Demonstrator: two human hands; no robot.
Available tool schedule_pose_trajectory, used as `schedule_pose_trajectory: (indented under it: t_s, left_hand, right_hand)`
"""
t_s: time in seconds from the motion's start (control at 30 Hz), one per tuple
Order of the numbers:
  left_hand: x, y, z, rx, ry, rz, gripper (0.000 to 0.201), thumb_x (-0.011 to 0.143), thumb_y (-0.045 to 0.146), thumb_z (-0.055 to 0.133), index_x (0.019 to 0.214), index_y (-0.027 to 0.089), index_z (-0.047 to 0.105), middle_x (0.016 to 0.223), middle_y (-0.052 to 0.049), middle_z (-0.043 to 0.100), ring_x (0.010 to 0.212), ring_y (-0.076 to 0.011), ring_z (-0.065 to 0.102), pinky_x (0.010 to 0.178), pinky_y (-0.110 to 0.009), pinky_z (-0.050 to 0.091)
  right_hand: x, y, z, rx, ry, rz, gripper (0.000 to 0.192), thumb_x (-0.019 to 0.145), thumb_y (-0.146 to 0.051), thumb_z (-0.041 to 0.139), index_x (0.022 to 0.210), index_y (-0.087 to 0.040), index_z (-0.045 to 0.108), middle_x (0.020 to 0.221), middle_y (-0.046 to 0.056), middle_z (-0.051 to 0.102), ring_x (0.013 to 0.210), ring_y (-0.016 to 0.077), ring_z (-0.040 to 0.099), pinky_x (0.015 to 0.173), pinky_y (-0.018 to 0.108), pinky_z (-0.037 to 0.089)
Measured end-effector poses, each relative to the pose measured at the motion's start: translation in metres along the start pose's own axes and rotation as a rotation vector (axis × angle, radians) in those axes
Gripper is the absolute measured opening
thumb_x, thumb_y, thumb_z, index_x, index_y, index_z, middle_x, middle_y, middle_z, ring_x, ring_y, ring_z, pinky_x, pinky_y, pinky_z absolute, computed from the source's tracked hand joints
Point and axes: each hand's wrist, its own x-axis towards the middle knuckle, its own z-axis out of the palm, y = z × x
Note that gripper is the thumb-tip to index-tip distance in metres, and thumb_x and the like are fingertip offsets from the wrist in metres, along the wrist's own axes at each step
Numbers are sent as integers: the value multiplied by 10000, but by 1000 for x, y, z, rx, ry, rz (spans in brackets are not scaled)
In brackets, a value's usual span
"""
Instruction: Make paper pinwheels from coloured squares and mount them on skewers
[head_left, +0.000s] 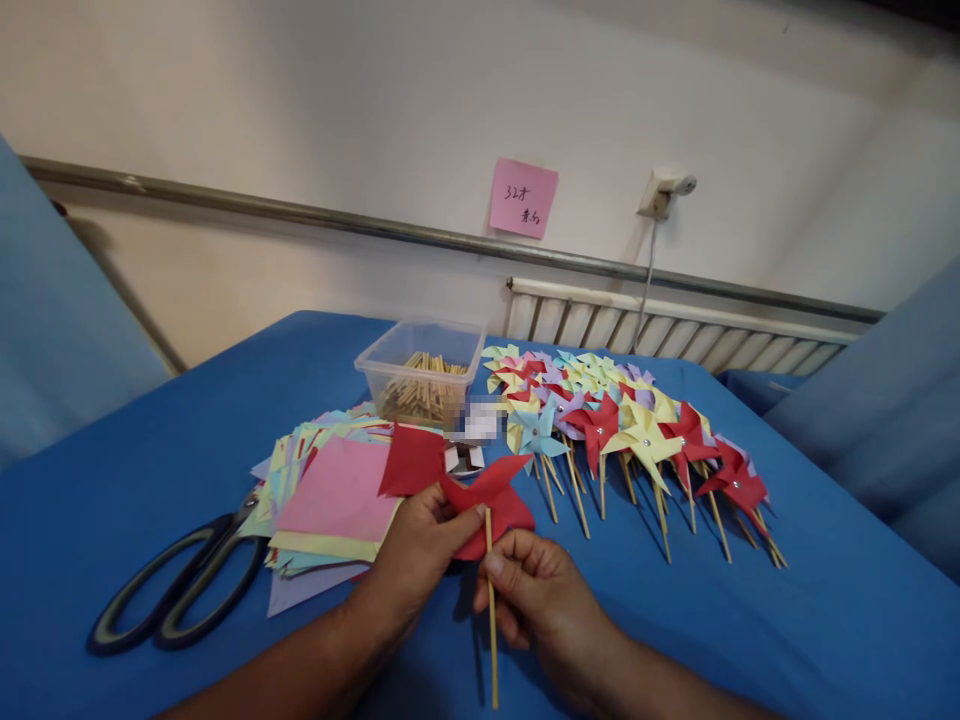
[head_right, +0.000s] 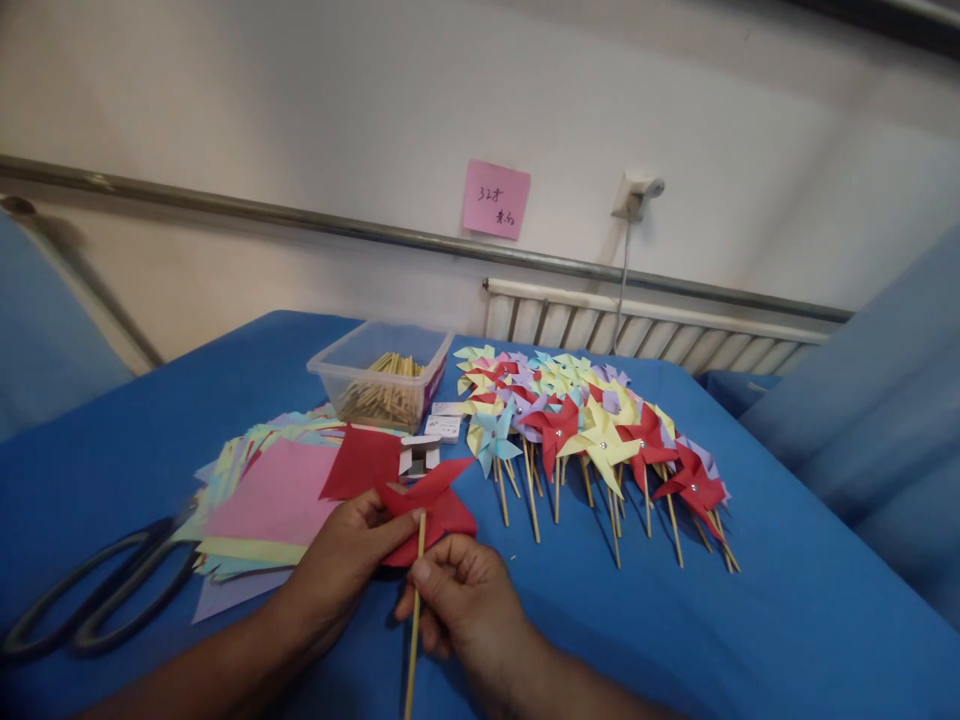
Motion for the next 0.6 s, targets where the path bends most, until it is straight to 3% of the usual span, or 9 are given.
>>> schedule_pose_trajectory:
  t_s: [0.6]
  left_hand:
    - [-4, 3, 2, -25, -6, -19, 218, 607, 301, 749, 722, 149, 644, 682, -11, 701, 631, -150, 602, 587, -236, 455]
  right_hand:
    - [0, -2, 0, 19, 73, 25, 404, 675, -481, 758, 665, -163, 509, 558, -23, 644, 298, 17, 359, 304, 147, 208]
